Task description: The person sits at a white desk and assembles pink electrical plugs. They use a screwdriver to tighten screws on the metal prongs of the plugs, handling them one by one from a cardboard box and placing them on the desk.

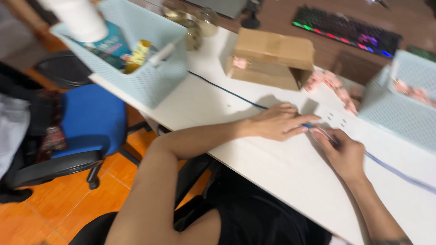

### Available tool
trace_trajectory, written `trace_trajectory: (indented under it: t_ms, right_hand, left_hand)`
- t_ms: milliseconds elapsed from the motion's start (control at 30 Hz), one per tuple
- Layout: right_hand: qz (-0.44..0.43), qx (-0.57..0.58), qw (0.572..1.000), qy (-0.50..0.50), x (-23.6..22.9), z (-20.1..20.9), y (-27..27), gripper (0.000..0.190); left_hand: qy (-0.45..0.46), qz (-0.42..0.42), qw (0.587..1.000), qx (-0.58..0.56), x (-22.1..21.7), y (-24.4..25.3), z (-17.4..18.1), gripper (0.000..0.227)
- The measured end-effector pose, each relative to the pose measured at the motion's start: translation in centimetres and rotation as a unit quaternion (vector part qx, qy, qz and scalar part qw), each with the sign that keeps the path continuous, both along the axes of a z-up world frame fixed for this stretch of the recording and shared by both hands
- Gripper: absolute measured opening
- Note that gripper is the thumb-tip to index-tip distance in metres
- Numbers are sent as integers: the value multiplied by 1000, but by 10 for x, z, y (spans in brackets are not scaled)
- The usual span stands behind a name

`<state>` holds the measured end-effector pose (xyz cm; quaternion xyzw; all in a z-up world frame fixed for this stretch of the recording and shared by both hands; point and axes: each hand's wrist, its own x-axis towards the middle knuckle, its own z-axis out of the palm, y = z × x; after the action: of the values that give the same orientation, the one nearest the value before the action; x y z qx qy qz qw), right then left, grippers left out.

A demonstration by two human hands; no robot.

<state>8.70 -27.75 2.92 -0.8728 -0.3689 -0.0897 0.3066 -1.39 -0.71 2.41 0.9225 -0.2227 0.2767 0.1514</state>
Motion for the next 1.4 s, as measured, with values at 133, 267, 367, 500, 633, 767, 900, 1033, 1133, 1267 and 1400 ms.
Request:
trace_trajectory:
  t_ms: [133,267,367,500,633,767,900,1033,1133,1267,1400]
  right_hand:
    - [77,36,993,-78,-30,23,9,31]
    - [81,19,993,-84,-26,29,-4,38]
    - [80,50,995,35,-12,28,-17,37]
    - [123,71,984,107,-1,43,-32,28]
    - [171,78,981,45,-9,59,-31,34]
    - [159,82,982,54,-19,72,-32,37]
    - [161,113,979,49,-12,65,-36,43]
    - [179,148,972,46,19,38,-47,49]
    - [149,188,969,64,8,48,-46,30]
    - [92,237,963,92,23,29,-48,27]
    - [35,326,936,131,26,26,-46,32]
  left_hand:
    - [-58,-105,990,-68,-8,-13,7,45]
    - [-52,-133,988,-52,-6,-21,4,45]
    - [-9,-125,989,-82,-13,-19,23,42]
    - [-65,-86,982,-157,-4,-14,14,28]
    - [-72,-51,977,-196,-9,-14,24,20]
    - [-53,-53,978,-196,-8,-17,13,24]
    - [-15,-135,982,-131,-16,-27,17,26]
    - [6,-166,983,-77,-25,-32,25,24]
    - [6,-190,981,-47,-22,-24,23,23]
    - [-70,-162,983,55,-26,-30,19,11]
    - [-23,-108,994,0,-24,-40,13,33]
